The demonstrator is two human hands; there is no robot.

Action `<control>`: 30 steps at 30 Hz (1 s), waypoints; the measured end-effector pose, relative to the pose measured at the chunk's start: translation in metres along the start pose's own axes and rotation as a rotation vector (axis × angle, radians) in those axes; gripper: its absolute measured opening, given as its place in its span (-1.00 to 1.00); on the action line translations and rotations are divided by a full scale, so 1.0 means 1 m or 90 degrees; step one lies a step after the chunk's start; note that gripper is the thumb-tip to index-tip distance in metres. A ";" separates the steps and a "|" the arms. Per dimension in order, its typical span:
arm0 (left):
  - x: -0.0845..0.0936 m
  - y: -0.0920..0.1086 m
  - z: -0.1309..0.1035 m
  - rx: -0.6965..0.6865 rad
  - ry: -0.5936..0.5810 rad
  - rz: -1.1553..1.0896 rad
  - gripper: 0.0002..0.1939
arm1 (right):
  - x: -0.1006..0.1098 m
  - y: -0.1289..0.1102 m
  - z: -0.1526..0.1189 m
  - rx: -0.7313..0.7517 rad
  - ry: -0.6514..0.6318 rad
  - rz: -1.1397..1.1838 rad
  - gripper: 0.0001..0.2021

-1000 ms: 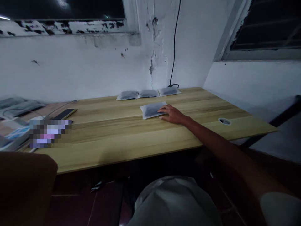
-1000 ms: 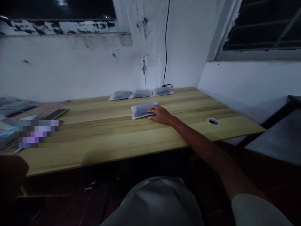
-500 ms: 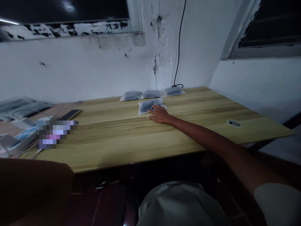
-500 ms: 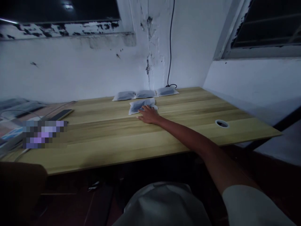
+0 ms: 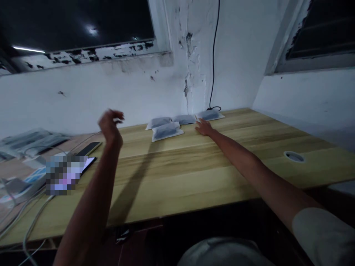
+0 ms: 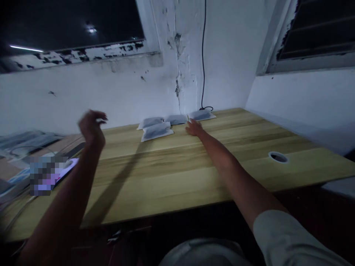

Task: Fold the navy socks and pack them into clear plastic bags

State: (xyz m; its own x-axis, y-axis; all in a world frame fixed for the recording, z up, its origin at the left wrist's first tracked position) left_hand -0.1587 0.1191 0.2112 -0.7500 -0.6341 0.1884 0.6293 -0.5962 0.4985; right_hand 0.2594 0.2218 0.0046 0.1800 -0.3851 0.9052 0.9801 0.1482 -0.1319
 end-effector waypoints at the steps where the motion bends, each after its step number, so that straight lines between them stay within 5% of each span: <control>1: -0.007 -0.022 -0.017 0.056 0.019 -0.037 -0.41 | -0.001 0.018 0.000 -0.015 -0.026 -0.006 -0.42; 4: -0.060 -0.057 -0.081 0.062 -0.154 0.030 -0.43 | -0.001 0.038 0.000 0.000 -0.043 -0.016 -0.43; 7: -0.111 -0.053 -0.140 -0.091 -0.387 0.086 -0.49 | 0.008 0.039 -0.002 -0.012 0.016 -0.062 -0.47; 9: -0.132 -0.047 -0.166 -0.168 -0.514 0.117 -0.47 | 0.014 0.035 -0.008 -0.027 0.041 -0.089 -0.53; 12: -0.144 -0.051 -0.179 -0.176 -0.605 0.190 -0.44 | 0.022 0.024 -0.028 -0.029 0.042 -0.105 -0.61; 20: -0.122 -0.043 -0.162 -0.122 -0.500 0.420 -0.56 | 0.062 -0.023 -0.114 0.018 0.074 -0.044 -0.68; 23: -0.124 -0.001 -0.172 -0.158 -0.433 0.363 -0.58 | 0.067 -0.056 -0.130 0.124 0.057 -0.053 -0.71; 27: -0.155 0.076 -0.215 -0.290 -0.490 0.118 -0.72 | 0.070 -0.095 -0.134 0.204 0.074 0.020 -0.79; 30: -0.172 0.099 -0.227 -0.305 -0.481 0.110 -0.77 | 0.070 -0.112 -0.134 0.215 0.077 0.180 -0.85</control>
State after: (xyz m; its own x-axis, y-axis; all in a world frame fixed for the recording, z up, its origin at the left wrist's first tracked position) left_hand 0.0785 0.0576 0.0358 -0.4648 -0.3429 0.8163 0.6361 -0.7706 0.0385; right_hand 0.1733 0.0561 0.0291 0.4652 -0.3870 0.7962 0.8124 0.5439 -0.2103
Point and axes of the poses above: each hand's wrist, its own z-axis towards the middle knuckle, its own x-axis out of the back of the hand, y = z × x, the point moved 9 cm from there along z, towards the middle knuckle, and after that the axes turned 10 degrees about y, right-handed, at the moved point
